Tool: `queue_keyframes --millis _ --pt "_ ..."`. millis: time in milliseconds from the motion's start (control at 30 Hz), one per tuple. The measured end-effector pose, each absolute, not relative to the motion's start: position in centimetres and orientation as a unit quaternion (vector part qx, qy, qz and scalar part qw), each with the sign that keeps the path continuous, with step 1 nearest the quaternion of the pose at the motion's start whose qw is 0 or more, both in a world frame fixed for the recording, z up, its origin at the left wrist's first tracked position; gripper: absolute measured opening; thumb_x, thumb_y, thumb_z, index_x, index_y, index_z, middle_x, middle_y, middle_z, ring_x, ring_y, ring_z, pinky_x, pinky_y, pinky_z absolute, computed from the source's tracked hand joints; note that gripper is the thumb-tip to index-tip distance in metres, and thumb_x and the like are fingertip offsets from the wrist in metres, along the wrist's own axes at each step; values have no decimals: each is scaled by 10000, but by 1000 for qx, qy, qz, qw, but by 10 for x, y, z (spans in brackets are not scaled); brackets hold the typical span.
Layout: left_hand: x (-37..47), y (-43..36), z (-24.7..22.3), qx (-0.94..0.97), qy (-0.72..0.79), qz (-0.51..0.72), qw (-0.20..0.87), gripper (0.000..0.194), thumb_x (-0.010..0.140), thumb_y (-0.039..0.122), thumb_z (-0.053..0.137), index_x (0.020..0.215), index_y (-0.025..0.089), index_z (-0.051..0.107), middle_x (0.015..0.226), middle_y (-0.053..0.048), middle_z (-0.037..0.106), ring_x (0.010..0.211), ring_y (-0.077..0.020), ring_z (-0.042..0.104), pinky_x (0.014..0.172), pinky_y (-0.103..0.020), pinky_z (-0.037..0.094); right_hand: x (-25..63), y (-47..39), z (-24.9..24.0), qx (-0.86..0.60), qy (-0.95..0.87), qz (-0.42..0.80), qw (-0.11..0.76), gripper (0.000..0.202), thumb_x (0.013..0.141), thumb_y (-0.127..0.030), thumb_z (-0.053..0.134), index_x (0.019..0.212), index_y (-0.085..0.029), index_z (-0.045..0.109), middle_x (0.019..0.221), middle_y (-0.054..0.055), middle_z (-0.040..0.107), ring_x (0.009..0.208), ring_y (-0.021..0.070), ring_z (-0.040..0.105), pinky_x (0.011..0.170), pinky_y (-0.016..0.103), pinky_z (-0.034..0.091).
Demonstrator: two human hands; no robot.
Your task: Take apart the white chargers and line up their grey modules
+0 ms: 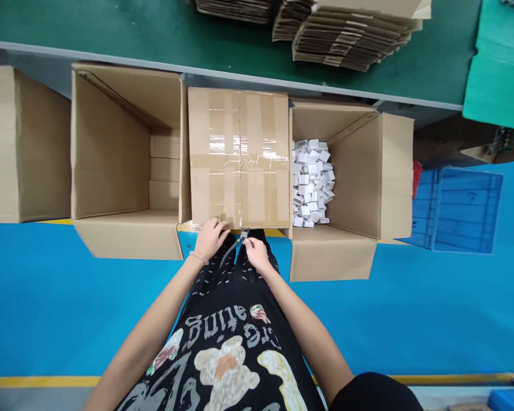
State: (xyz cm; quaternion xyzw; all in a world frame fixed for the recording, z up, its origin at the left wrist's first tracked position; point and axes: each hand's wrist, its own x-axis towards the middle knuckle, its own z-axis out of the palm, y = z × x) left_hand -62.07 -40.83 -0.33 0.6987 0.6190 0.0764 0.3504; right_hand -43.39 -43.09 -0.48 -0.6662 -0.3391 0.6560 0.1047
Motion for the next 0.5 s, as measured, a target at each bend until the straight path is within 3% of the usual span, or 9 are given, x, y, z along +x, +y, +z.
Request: queue_keyframes --millis 200,367,500 --pt "-618 -356 -7 874 379 15 305 341 883 215 528 1221 174 523 1322 -101 494 1308 -281 356 1048 -519 319 -422 -434 -5 -685 -378 607 141 283 781 -404 503 774 -170 662 635 6 556 616 158 483 580 236 357" --pt "-612 -327 -15 938 184 -42 289 273 890 229 524 1150 154 557 1209 -83 562 1205 -235 465 991 -449 393 -395 -444 1 -723 -338 578 173 368 805 -454 474 861 -143 663 608 10 531 552 151 453 530 242 342" --pt "-606 -309 -12 957 98 -90 259 274 871 285 550 1108 149 563 1170 -85 561 1160 -232 477 988 -446 377 -383 -454 2 -744 -302 560 203 397 811 -471 466 868 -130 662 583 3 502 512 137 420 497 238 320"
